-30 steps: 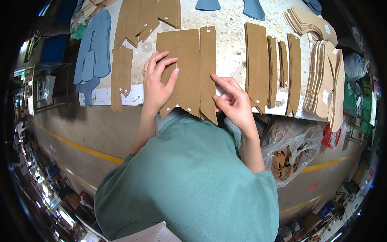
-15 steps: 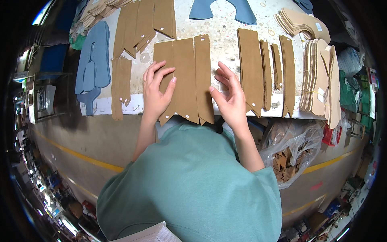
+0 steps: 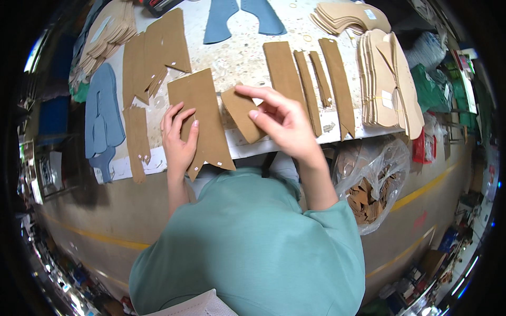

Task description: The person repeatedly picks up brown cardboard pieces from a table, aligns them, and stacks them into neat piles. The person handles the pieces by hand, occasionally adjusting their orientation before placing them down.

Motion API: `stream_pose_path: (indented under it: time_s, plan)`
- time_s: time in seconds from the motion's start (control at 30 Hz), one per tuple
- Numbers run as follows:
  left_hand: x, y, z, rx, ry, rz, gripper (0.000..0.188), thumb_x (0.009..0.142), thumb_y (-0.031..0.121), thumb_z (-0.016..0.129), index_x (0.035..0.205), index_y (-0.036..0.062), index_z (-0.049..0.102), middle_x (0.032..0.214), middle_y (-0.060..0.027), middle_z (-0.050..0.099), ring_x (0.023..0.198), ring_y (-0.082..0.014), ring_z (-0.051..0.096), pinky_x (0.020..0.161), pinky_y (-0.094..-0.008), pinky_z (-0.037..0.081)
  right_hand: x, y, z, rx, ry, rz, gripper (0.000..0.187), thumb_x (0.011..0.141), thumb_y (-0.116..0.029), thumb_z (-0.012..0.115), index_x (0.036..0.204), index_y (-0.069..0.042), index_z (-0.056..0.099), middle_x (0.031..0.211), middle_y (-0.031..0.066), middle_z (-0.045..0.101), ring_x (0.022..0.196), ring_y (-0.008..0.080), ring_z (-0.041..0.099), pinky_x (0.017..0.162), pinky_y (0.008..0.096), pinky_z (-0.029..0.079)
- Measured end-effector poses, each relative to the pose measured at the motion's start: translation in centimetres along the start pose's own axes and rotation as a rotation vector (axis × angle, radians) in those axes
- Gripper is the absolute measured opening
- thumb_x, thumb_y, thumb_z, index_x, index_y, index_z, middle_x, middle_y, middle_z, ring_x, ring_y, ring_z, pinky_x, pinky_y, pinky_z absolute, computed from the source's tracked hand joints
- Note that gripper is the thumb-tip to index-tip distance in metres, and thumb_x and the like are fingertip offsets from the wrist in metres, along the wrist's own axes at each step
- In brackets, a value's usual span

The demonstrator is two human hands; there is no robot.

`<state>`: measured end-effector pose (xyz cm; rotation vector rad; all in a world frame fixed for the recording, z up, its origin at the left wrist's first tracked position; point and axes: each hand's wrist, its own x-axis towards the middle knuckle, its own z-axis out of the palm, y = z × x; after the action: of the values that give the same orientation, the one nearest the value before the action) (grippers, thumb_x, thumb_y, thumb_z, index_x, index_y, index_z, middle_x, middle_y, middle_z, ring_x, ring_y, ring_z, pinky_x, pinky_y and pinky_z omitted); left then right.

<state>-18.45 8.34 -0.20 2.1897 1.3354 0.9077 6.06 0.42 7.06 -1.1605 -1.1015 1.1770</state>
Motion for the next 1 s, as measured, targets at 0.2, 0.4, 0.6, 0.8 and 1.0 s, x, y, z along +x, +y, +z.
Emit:
stream_pose_path:
  time_s: [0.2,0.4,0.6,0.8,1.0]
  plan:
    - [0.0,0.1,0.0,0.018,-0.009,0.000,0.026,0.087,0.017,0.069,0.112,0.0097,0.068,0.132,-0.0117,0.055,0.134,-0.0360,0.041,0.109,-0.0474,0.035,0.4,-4.5,-5.0,-0.036,0.083,-0.105,0.051,0.093,-0.010,0.060,0.143,-0.006,0.050,0.130,0.0117,0.058,0.114,0.0151,0.056,0.101,0.0288,0.044]
    - [0.0,0.2,0.0,0.020,-0.010,-0.009,0.026,0.087,0.016,0.068,0.112,0.0099,0.068,0.133,-0.0116,0.054,0.134,-0.0359,0.041,0.109,-0.0471,0.035,0.9,-4.4,-9.8,-0.101,0.292,-0.262,0.051,0.092,-0.004,0.058,0.142,-0.004,0.050,0.142,0.0114,0.052,0.120,0.0146,0.055,0.092,0.0251,0.050]
    - [0.1,0.3,0.1,0.036,-0.013,-0.007,0.027,0.087,0.016,0.068,0.113,0.0103,0.068,0.134,-0.0114,0.054,0.134,-0.0358,0.041,0.110,-0.0473,0.033,-0.6,0.1,-15.1,-0.176,0.466,0.050,0.048,0.094,0.004,0.054,0.141,-0.005,0.053,0.142,0.0079,0.053,0.107,0.0115,0.061,0.085,0.0244,0.053]
    - [0.1,0.4,0.1,0.049,-0.022,-0.005,0.027,0.087,0.015,0.067,0.113,0.0103,0.067,0.134,-0.0115,0.054,0.135,-0.0355,0.040,0.110,-0.0476,0.033,-1.9,4.1,-16.4,-0.358,0.486,0.139,0.051,0.092,0.006,0.052,0.141,-0.005,0.052,0.137,0.0105,0.057,0.112,0.0125,0.060,0.097,0.0247,0.046]
    - [0.0,0.4,0.1,0.046,-0.017,0.004,0.027,0.087,0.015,0.067,0.114,0.0102,0.067,0.134,-0.0118,0.054,0.134,-0.0358,0.040,0.110,-0.0476,0.033,-2.9,3.1,-15.6,-0.756,0.501,0.101,0.054,0.087,-0.001,0.061,0.140,-0.008,0.053,0.129,0.0154,0.060,0.113,0.0245,0.061,0.098,0.0336,0.046]
